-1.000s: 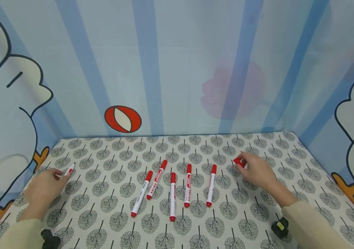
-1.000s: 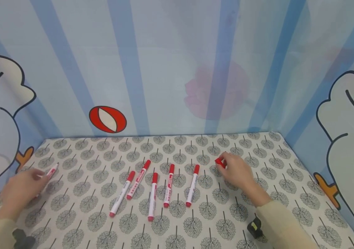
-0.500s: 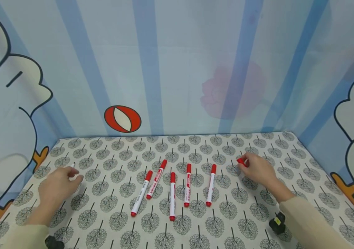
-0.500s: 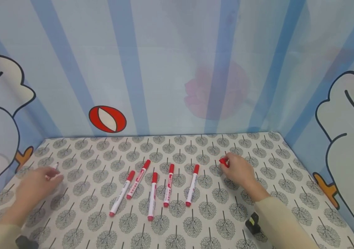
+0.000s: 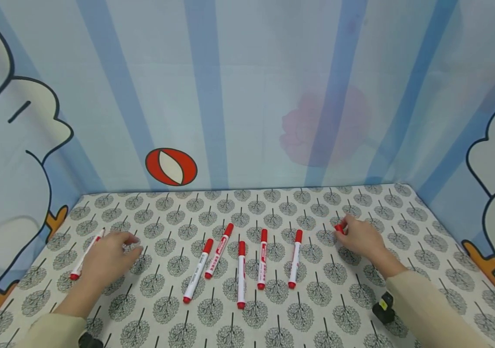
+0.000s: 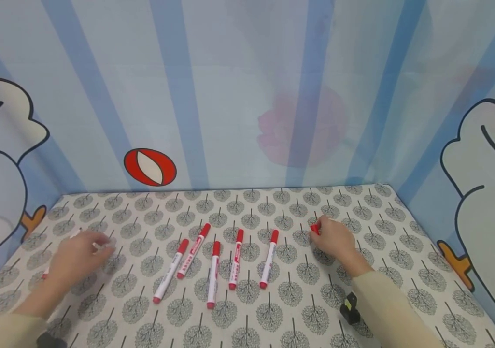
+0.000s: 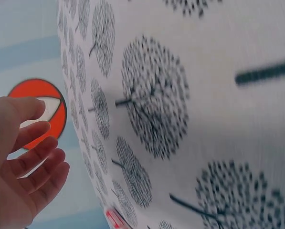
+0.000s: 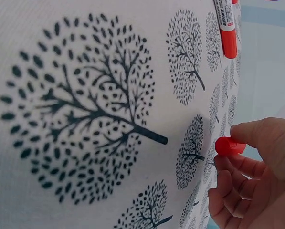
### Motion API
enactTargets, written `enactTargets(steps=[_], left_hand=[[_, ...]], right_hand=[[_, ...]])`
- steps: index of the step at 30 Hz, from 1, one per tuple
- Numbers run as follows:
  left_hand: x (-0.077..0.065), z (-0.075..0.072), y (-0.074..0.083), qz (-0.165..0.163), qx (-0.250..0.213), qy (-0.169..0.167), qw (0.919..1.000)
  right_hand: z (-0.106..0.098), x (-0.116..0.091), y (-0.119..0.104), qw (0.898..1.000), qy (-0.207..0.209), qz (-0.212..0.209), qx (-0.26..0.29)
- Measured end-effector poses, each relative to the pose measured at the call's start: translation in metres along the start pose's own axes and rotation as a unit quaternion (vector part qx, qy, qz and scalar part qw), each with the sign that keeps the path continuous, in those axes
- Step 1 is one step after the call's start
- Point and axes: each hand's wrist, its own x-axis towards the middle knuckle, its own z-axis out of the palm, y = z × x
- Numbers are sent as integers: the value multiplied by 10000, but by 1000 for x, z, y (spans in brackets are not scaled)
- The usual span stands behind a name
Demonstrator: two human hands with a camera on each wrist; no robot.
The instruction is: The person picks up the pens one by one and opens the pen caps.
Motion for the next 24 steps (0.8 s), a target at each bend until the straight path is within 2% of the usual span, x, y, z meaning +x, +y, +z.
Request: enactTargets(steps=[4,13,24], left_hand=[[0,4,10,257,43,97,9996],[-2,10,31,419,45,32,9991],[-1,16,41,606,162,181,9979]], right_hand=[[1,1,2,9999,-87,113,1],[5,4,7,9994,-135,233,-212],[5,4,7,9992,-209,295,-149]])
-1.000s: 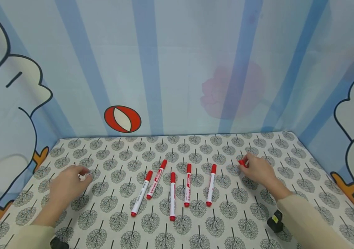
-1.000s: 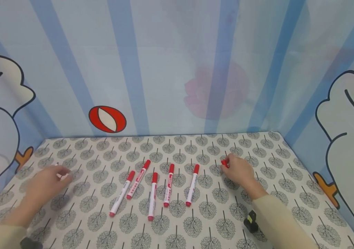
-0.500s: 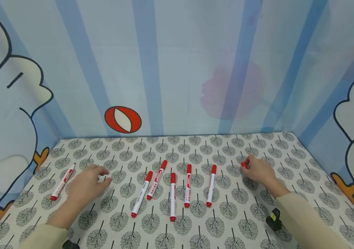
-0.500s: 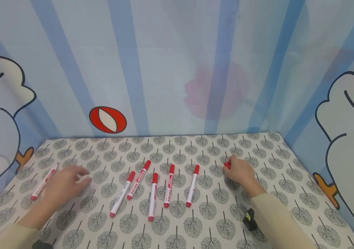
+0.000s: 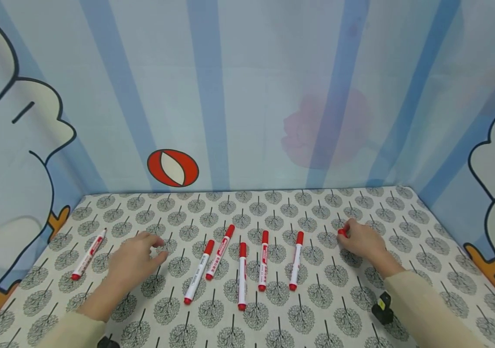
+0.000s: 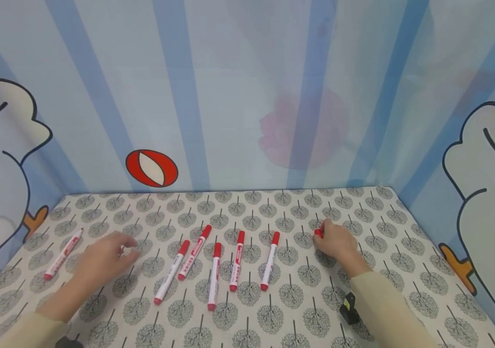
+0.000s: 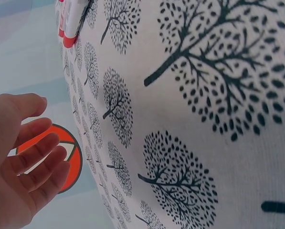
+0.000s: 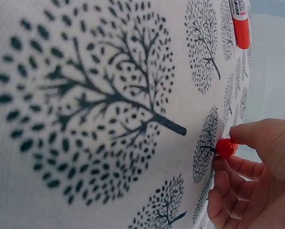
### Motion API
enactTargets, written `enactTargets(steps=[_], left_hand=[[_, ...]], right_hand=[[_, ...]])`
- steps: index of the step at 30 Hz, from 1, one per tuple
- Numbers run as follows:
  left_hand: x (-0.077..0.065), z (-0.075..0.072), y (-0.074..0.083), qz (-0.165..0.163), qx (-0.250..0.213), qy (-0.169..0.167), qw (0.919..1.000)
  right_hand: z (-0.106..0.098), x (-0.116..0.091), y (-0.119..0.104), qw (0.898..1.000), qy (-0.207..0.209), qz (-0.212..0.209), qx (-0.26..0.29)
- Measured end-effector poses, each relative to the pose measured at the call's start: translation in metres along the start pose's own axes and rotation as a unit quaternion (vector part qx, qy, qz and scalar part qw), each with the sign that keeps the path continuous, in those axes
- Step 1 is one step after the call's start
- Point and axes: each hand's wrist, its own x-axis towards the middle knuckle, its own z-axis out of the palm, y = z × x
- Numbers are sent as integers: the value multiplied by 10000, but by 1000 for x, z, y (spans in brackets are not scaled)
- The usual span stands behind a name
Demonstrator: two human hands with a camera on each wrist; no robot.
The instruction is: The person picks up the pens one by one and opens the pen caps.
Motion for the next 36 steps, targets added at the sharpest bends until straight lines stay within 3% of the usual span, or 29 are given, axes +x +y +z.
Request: enactTargets(steps=[14,27,36], left_hand=[[1,2,4,-11,45,-71,10000],[1,6,7,183,-46,43,9998],[1,8,14,161,-161,-21,9997]], right_hand=[[-2,0,4,9999,-79,45,43],[-8,-4,2,9998,-102,139,23],[-10,0,-1,9981,428,-443,69]])
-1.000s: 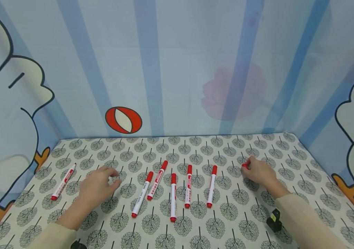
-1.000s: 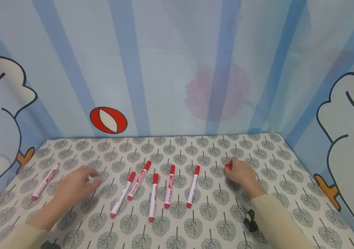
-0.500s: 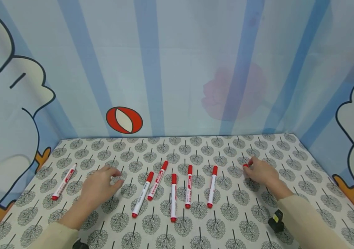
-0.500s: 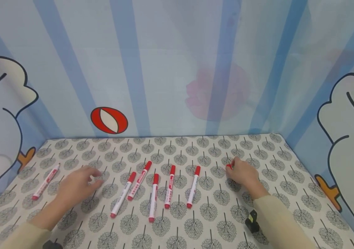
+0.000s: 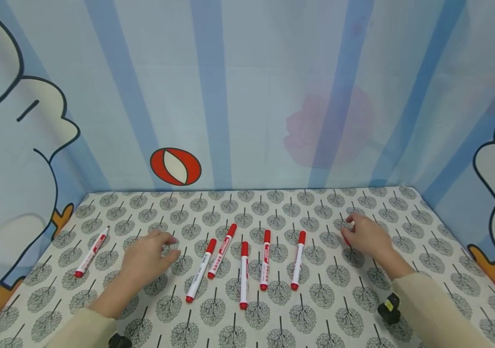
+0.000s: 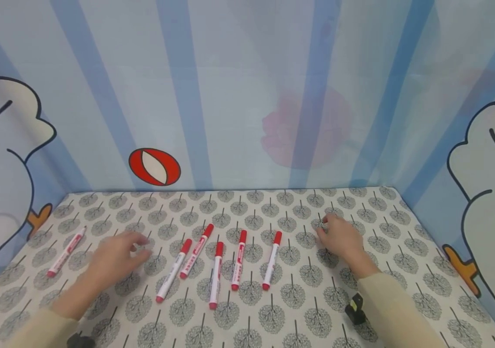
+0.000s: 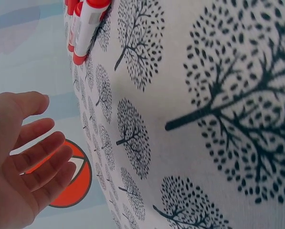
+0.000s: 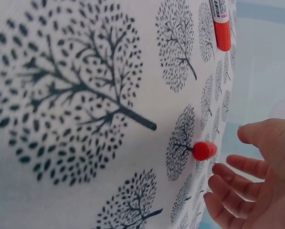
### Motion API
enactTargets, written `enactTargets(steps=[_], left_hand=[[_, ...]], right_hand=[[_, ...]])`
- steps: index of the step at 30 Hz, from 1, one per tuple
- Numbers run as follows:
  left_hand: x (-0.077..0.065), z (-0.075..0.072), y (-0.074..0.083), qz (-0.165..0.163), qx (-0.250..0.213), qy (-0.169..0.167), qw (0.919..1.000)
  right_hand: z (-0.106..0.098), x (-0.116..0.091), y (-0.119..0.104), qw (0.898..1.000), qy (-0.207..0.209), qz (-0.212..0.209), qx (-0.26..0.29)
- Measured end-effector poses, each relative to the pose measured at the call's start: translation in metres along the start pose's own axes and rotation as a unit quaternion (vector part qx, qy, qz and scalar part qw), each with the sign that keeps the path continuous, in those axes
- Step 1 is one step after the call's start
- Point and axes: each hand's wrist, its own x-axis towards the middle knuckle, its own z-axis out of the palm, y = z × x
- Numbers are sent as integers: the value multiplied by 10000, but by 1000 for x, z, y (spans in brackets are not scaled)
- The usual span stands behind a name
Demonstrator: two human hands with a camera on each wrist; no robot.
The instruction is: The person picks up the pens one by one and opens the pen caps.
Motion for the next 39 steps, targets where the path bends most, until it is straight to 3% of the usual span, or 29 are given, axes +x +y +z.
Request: enactTargets(steps=[7,18,39], left_hand=[[1,-1,8,-61,-10,-157,9999],[0,3,16,-57,-75,-442,9990],[-4,21,34,61,178,-860,9961]], right_hand=[[2,3,-5,9984,363,-306,-294],[-7,1,-17,9947,628,-781,-226],[-8,0,-51,9828,754,-1663,-284]])
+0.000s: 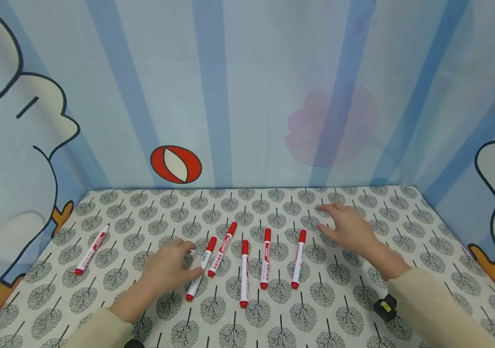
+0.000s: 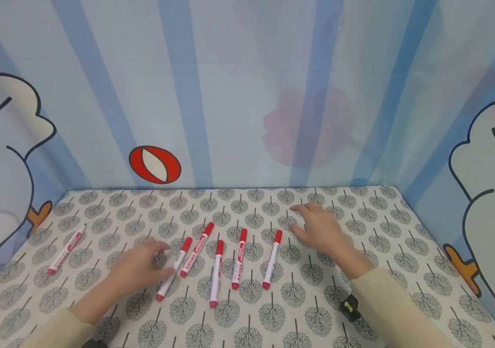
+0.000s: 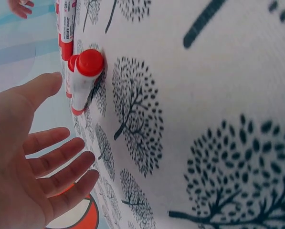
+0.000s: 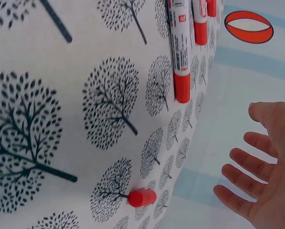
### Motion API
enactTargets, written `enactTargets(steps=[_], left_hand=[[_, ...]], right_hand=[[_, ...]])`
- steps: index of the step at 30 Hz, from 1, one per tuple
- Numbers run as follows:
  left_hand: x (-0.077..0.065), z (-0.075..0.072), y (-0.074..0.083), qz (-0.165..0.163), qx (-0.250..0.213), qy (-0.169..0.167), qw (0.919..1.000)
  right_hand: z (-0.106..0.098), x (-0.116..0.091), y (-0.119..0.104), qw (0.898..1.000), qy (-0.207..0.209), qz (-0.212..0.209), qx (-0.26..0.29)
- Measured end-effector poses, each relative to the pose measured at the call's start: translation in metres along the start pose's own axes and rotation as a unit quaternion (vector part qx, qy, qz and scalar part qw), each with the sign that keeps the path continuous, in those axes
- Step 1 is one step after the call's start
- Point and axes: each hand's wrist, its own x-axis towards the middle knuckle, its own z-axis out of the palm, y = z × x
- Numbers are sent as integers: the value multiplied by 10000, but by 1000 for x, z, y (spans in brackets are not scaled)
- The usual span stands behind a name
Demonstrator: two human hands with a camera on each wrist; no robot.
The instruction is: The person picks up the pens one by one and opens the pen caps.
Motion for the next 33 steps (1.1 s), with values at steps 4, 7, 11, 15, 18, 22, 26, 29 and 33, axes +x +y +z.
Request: enactTargets(steps=[4,7,11,15,18,22,26,29,33], left_hand=[[0,1,3,-24,3,-114,9999],[-1,2,6,-48,10,-147,9999],[-2,4,8,-135,-52,-220,9997],[-2,6,10,-225,-132,-285,9993],[-1,7,10,-284,-242,-357,9987],[-1,8,12,-351,-495,-450,9971],[-2,8,13,-423,-773,-561,9945],[-2,10,14,-450,-943,-670,9923],[-4,10,14,-431,-1093,-727,9904]], right_hand=[[2,1,-8,9996,104,-260,-21],[3,0,-14,9991,70,-420,57],[4,-1,-20,9983,14,-567,111],[6,-1,-25,9979,55,-642,0],[6,-1,-28,9976,53,-682,-58],[5,-2,-32,9966,71,-814,-74],[6,-3,-35,9953,77,-957,-98],[7,-4,-38,9947,99,-1018,-105],[7,-5,-42,9943,138,-1048,-136]])
